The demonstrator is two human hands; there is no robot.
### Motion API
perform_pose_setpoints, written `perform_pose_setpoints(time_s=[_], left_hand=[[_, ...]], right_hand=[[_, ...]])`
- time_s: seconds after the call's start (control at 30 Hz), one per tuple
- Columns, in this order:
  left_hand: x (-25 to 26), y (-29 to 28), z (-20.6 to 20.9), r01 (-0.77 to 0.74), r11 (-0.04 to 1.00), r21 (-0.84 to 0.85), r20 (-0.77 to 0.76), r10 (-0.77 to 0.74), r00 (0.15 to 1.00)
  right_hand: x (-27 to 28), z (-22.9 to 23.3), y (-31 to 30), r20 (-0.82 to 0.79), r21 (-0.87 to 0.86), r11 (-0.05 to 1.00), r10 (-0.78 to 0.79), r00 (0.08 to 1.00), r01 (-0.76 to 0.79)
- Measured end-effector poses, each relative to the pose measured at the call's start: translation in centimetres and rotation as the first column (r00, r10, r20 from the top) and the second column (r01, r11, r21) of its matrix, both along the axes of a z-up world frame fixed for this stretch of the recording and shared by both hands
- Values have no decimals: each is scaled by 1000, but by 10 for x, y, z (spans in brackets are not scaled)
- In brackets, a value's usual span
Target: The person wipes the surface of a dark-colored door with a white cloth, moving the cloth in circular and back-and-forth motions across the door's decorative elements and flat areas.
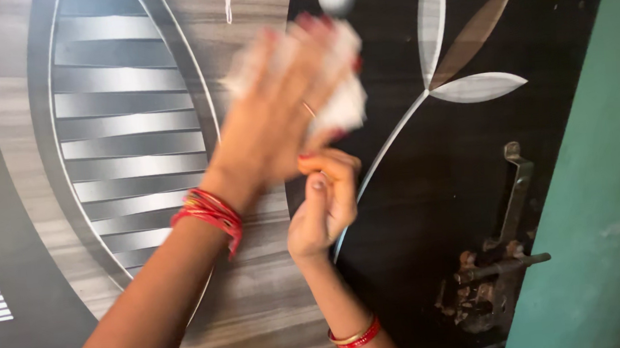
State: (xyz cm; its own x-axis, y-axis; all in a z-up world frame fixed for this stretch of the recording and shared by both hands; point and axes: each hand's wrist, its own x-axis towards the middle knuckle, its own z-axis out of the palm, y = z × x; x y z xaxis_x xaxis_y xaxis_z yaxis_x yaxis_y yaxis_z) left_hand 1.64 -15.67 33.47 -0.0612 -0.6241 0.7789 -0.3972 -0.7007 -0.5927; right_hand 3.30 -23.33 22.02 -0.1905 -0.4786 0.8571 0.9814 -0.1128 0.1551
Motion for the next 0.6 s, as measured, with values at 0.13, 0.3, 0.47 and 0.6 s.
perform_pose_setpoints(time_s=[0.13,0.3,0.47,0.6], left_hand=[[4,-8,-15,-13,953,304,131,-28,991],[12,36,7,140,990,-32,-17,-140,990],[-11,162,9,1,784,-620,63,48,997],[-33,198,-45,-92,374,-923,-171,-185,968]], right_hand=[[-4,-12,-4,49,65,995,-78,996,74],[-6,-19,-8,-4,-9,975,-222,975,222],[-3,-19,-8,-46,-25,985,-173,984,172],[-6,-18,-5,-38,-22,981,-196,980,195]])
